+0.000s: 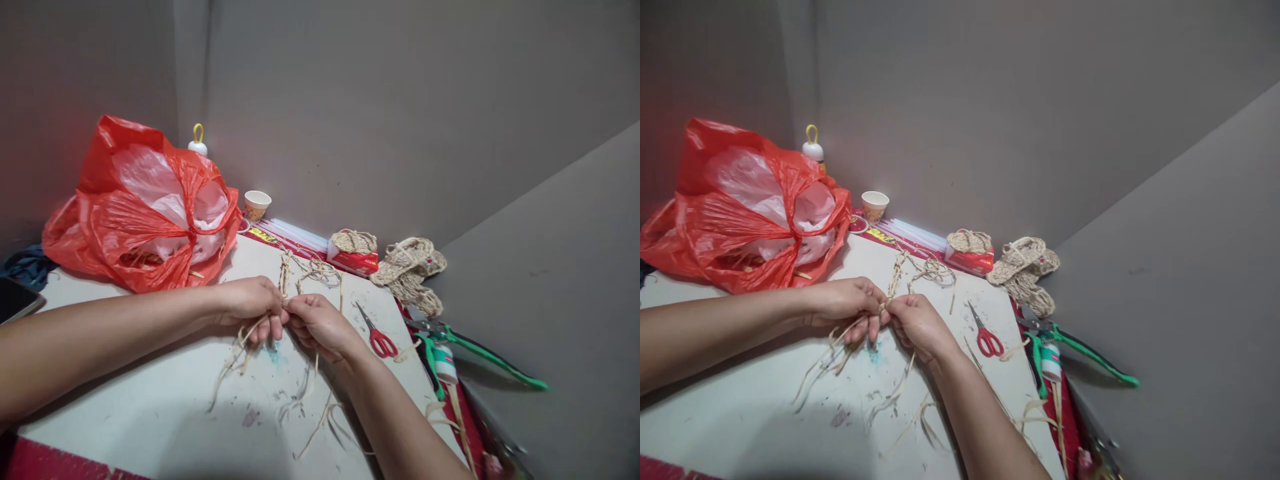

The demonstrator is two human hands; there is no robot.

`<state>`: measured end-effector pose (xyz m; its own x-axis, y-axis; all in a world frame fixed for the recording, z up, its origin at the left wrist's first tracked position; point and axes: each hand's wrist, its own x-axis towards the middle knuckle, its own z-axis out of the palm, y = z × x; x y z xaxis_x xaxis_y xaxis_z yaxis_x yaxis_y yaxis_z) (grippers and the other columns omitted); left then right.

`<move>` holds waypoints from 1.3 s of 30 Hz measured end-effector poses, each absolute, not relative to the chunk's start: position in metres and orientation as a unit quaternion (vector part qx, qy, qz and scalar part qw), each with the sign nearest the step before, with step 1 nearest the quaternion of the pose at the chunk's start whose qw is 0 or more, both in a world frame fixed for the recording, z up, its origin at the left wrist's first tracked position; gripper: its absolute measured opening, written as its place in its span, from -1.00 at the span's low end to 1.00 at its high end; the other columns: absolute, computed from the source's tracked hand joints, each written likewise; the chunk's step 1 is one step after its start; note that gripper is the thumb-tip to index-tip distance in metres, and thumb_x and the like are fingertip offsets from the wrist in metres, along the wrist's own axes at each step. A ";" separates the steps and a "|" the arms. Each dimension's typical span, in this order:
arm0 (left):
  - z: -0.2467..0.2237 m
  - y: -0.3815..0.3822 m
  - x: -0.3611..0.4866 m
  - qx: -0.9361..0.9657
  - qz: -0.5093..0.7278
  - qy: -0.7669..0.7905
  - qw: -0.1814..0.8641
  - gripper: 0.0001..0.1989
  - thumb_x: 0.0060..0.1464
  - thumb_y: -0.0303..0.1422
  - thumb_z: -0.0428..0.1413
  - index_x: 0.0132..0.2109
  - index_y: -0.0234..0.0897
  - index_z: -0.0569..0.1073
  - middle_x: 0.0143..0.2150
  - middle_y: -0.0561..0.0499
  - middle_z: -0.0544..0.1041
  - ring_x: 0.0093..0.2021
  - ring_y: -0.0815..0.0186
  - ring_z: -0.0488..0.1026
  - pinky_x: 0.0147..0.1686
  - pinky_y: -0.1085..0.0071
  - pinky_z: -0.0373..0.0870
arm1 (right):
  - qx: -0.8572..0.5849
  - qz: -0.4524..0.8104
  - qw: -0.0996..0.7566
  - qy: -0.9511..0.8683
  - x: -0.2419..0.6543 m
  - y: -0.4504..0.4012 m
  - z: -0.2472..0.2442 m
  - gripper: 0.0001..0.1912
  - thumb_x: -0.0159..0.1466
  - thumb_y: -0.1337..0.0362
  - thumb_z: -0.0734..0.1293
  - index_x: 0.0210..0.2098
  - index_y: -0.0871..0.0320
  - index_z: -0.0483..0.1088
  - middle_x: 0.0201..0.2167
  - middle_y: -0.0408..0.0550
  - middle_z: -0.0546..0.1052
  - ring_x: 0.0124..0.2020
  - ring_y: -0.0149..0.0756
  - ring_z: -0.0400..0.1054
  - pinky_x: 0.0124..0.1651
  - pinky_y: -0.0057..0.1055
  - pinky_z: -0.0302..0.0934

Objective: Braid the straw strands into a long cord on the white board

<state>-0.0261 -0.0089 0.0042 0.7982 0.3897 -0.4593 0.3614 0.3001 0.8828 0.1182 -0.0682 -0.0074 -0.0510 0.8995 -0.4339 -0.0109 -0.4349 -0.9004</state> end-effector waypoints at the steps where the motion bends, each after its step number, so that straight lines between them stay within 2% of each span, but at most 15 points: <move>1: 0.004 -0.013 -0.025 0.593 0.015 0.324 0.737 -0.87 -0.10 -0.53 -0.10 -0.42 -0.38 0.35 -0.59 -0.04 0.46 -0.73 0.42 0.30 -0.72 0.52 0.22 | -0.579 0.618 0.375 -0.378 0.117 -0.069 -0.007 -0.78 0.03 0.28 0.25 -0.70 0.20 0.24 -0.87 -0.38 0.03 -0.83 -0.64 -0.26 -0.77 -0.60 -0.35; 6: -0.003 -0.031 -0.024 0.653 0.066 0.339 0.674 -0.85 0.08 -0.49 -0.16 -0.28 -0.36 0.29 -0.57 0.02 0.43 -0.71 0.41 0.34 -0.73 0.53 0.26 | -0.556 0.644 0.385 -0.358 0.113 -0.071 -0.009 -0.65 0.05 0.21 0.28 -0.74 0.13 0.07 -0.87 -0.38 0.00 -0.82 -0.65 -0.27 -0.75 -0.59 -0.38; 9: -0.012 -0.037 -0.026 0.684 0.092 0.345 0.636 -0.90 0.07 -0.48 -0.14 -0.25 -0.32 0.23 -0.54 0.05 0.41 -0.69 0.41 0.35 -0.74 0.57 0.23 | -0.545 0.648 0.394 -0.356 0.111 -0.072 -0.012 -0.64 0.04 0.19 0.32 -0.72 0.14 0.09 -0.86 -0.38 0.04 -0.82 -0.65 -0.25 -0.75 -0.59 -0.37; 14: -0.017 -0.041 -0.026 0.705 0.106 0.342 0.612 -0.86 0.04 -0.46 -0.12 -0.20 -0.31 0.23 -0.47 0.02 0.45 -0.66 0.40 0.38 -0.72 0.56 0.23 | -0.559 0.631 0.381 -0.381 0.111 -0.073 -0.013 -0.64 0.01 0.18 0.37 -0.73 0.16 0.15 -0.88 -0.37 0.06 -0.82 -0.64 -0.21 -0.75 -0.58 -0.35; 19: 0.003 -0.029 -0.028 0.706 0.035 0.350 0.614 -0.86 0.02 -0.39 -0.09 -0.32 -0.34 0.33 -0.62 0.07 0.37 -0.68 0.39 0.33 -0.66 0.51 0.23 | -0.530 0.664 0.382 -0.362 0.121 -0.071 -0.008 -0.66 0.00 0.20 0.39 -0.69 0.16 0.14 -0.84 -0.40 0.03 -0.81 -0.66 -0.24 -0.74 -0.59 -0.38; 21: 0.008 -0.017 -0.030 0.730 0.103 0.389 0.553 -0.85 -0.01 -0.38 -0.06 -0.40 -0.34 0.37 -0.62 0.08 0.36 -0.63 0.42 0.31 -0.60 0.54 0.21 | -0.517 0.682 0.377 -0.355 0.125 -0.070 -0.006 -0.72 0.00 0.21 0.40 -0.62 0.19 0.22 -0.82 -0.42 0.01 -0.79 -0.66 -0.27 -0.73 -0.60 -0.41; 23: 0.006 -0.008 -0.029 0.741 0.212 0.411 0.487 -0.87 -0.07 -0.42 -0.02 -0.40 -0.34 0.41 -0.55 0.08 0.39 -0.55 0.45 0.29 -0.54 0.56 0.18 | -0.509 0.692 0.370 -0.354 0.127 -0.069 -0.005 -0.76 0.01 0.20 0.41 -0.54 0.22 0.30 -0.81 -0.44 -0.02 -0.77 -0.66 -0.30 -0.72 -0.61 -0.43; 24: 0.003 -0.006 -0.029 0.733 0.238 0.413 0.486 -0.87 -0.08 -0.43 -0.02 -0.38 -0.34 0.41 -0.52 0.08 0.40 -0.53 0.46 0.28 -0.53 0.57 0.17 | -0.505 0.696 0.366 -0.355 0.128 -0.069 -0.005 -0.76 0.01 0.20 0.41 -0.52 0.24 0.32 -0.80 -0.44 -0.03 -0.76 -0.66 -0.31 -0.72 -0.61 -0.43; 26: -0.003 -0.006 -0.026 0.696 0.205 0.399 0.560 -0.85 -0.05 -0.41 -0.05 -0.36 -0.33 0.40 -0.54 0.09 0.38 -0.57 0.46 0.25 -0.55 0.56 0.14 | -0.499 0.703 0.361 -0.357 0.130 -0.068 -0.006 -0.75 0.02 0.20 0.42 -0.52 0.25 0.33 -0.79 -0.44 -0.03 -0.76 -0.66 -0.32 -0.72 -0.61 -0.43; 29: -0.011 -0.014 -0.022 0.653 0.129 0.365 0.651 -0.83 -0.01 -0.39 -0.11 -0.45 -0.32 0.33 -0.63 0.12 0.28 -0.67 0.49 0.10 -0.63 0.55 0.03 | -0.488 0.712 0.348 -0.367 0.133 -0.068 -0.007 -0.75 0.02 0.20 0.42 -0.53 0.24 0.32 -0.79 -0.43 -0.02 -0.75 -0.65 -0.31 -0.72 -0.61 -0.43; 32: -0.011 -0.017 -0.023 0.694 0.133 0.353 0.613 -0.82 -0.04 -0.42 -0.09 -0.47 -0.33 0.38 -0.63 0.14 0.23 -0.66 0.51 0.03 -0.62 0.55 -0.01 | -0.488 0.713 0.321 -0.387 0.138 -0.068 -0.007 -0.75 0.04 0.19 0.42 -0.51 0.23 0.33 -0.79 -0.43 -0.02 -0.74 -0.63 -0.31 -0.71 -0.60 -0.42; 36: -0.007 -0.012 -0.026 0.750 0.109 0.332 0.562 -0.77 -0.02 -0.39 -0.08 -0.41 -0.35 0.47 -0.56 0.09 0.35 -0.59 0.47 0.15 -0.55 0.55 0.08 | -0.511 0.685 0.285 -0.435 0.144 -0.070 -0.005 -0.71 0.09 0.11 0.38 -0.48 0.23 0.35 -0.76 -0.40 -0.01 -0.72 -0.60 -0.30 -0.69 -0.58 -0.40; 39: -0.006 -0.007 -0.026 0.764 0.092 0.332 0.545 -0.80 -0.05 -0.41 -0.05 -0.42 -0.34 0.47 -0.56 0.10 0.36 -0.58 0.47 0.17 -0.56 0.56 0.07 | -0.536 0.641 0.257 -0.486 0.146 -0.071 -0.003 -0.71 0.12 0.08 0.34 -0.45 0.22 0.36 -0.72 -0.35 0.07 -0.71 -0.57 -0.24 -0.68 -0.56 -0.35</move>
<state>-0.0262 -0.0075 -0.0063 0.7623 0.6083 -0.2212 0.4075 -0.1855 0.8942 0.1461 -0.0711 -0.0031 -0.2938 0.8497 -0.4378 0.1912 -0.3965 -0.8979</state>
